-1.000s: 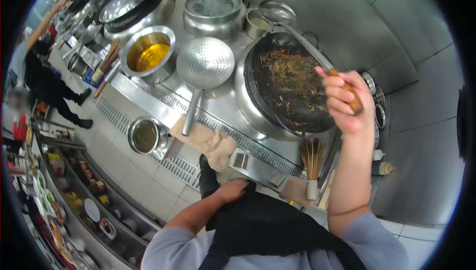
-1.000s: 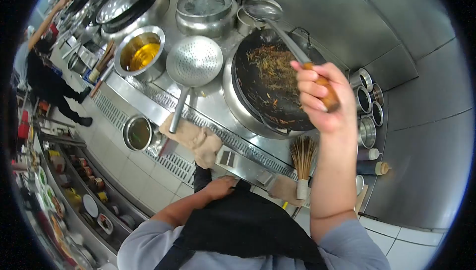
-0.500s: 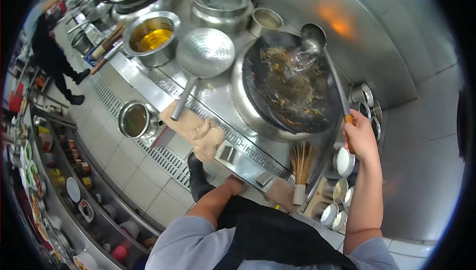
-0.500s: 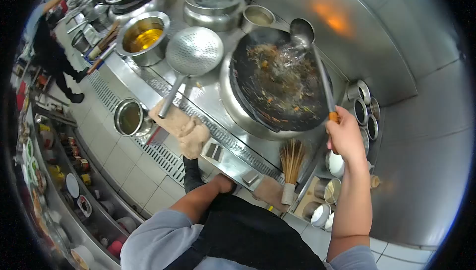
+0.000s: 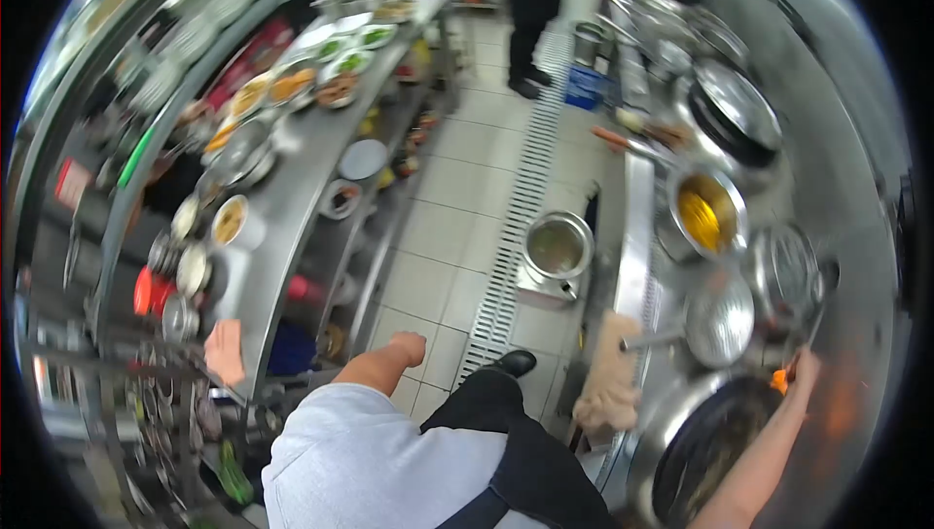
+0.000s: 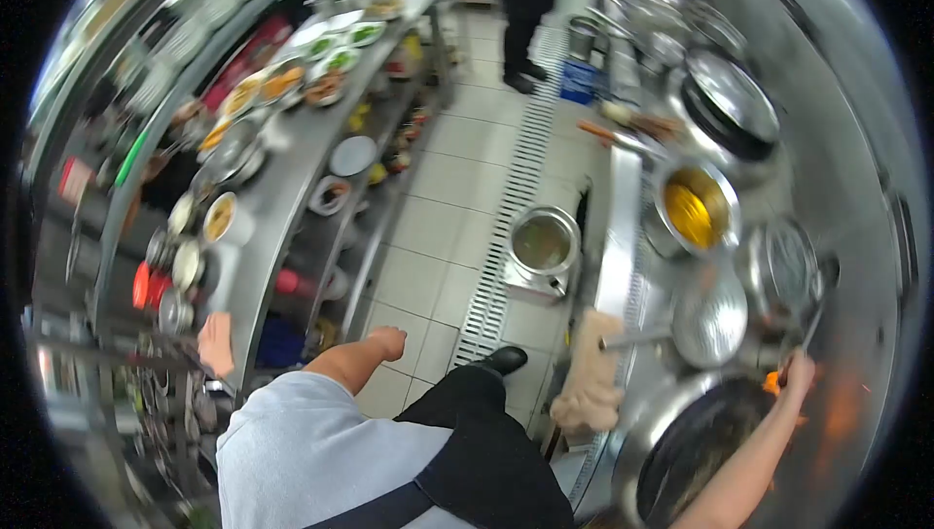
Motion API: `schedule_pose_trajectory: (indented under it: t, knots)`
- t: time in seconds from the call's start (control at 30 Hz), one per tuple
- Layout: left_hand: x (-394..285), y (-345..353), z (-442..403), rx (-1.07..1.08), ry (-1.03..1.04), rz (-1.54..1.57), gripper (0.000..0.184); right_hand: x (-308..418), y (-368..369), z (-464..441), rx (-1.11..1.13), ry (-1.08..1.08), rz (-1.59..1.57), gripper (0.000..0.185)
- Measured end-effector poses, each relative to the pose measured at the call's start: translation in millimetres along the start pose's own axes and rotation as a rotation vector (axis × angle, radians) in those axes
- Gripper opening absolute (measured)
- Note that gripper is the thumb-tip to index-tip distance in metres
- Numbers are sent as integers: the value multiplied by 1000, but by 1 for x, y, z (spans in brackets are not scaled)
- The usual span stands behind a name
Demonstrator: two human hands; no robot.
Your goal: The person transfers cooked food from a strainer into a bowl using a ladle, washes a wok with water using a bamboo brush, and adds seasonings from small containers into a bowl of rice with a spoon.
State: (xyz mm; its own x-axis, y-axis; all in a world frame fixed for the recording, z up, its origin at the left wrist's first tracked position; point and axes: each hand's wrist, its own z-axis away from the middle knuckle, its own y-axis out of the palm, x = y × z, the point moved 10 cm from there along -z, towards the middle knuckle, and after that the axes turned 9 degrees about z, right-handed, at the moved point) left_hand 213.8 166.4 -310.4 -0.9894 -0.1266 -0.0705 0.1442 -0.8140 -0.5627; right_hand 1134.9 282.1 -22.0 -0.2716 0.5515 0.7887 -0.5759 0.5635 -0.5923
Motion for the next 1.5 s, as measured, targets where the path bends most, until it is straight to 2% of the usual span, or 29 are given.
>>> schedule_pose_trajectory:
  t: [0.03, 0.1, 0.17, 0.2, 0.23, 0.27, 0.33, 0.37, 0.43, 0.47, 0.53, 0.57, 0.67, 0.83, 1.0, 1.07, 1.13, 1.27, 1.37, 1.43, 1.5]
  knots:
    - [12, 1, 6, 28, -34, -2, 36, -9, 13, -35, -18, -48, 172, 25]
    - [41, 14, 24, 20, -89, 88, 38, -3, 41, -36, 83, 108, 168, 18]
    - [57, 26, 34, 24, -132, 166, 40, 7, 64, -21, 170, 270, -555, 15]
    - [60, 40, 38, 74, -135, 192, 38, 7, 68, -41, 341, 233, -740, 8]
    - [61, 54, 43, 126, -137, 211, 36, 6, 70, -64, 508, 208, -926, 15]
    - [63, 61, 44, 125, -150, 229, 36, 10, 70, -64, 530, 208, -918, 15]
    - [57, 68, 39, 158, -130, 246, 32, 8, 56, -62, 542, 296, -1260, 44]
    - [56, 66, 32, 154, -132, 246, 32, 17, 50, -37, 545, 295, -1263, 44]
    - [46, 57, 19, 158, -84, 230, 36, 36, 36, 13, 537, 293, -1394, 66]
    - [39, 48, 22, 152, -82, 232, 36, 20, 23, 7, 541, 288, -1396, 66]
    - [31, 6, 38, -79, -109, 392, 39, -22, -32, -21, 369, 37, -1158, 41]
    - [27, -2, 45, -83, -104, 386, 39, 19, -23, 52, 635, 94, -1273, 17]
    - [14, -4, 56, -95, -50, 369, 44, -9, -67, 123, 470, 127, -1152, 15]
    - [13, 46, 49, -51, -37, 321, 33, -78, -116, 223, 127, 208, -731, 12]
    - [22, 112, 51, 48, -1, 252, 30, -126, -131, 282, 17, 298, -509, 9]
    - [24, 121, 61, 77, 6, 217, 30, -138, -138, 294, -4, 315, -466, 9]
    - [30, 115, 87, 103, -71, 261, 31, -143, -141, 298, -20, 318, -430, 8]
    - [45, 109, 84, 41, -117, 317, 31, -146, -149, 294, -41, 323, -373, 9]
    - [50, 104, 65, 24, -90, 306, 32, -140, -151, 277, -47, 305, -336, 10]
    - [41, 82, 69, -55, 2, 354, 36, -129, -152, 257, -48, 274, -310, 11]
    - [36, 70, 71, -39, -16, 337, 34, -112, -146, 226, -40, 228, -280, 12]
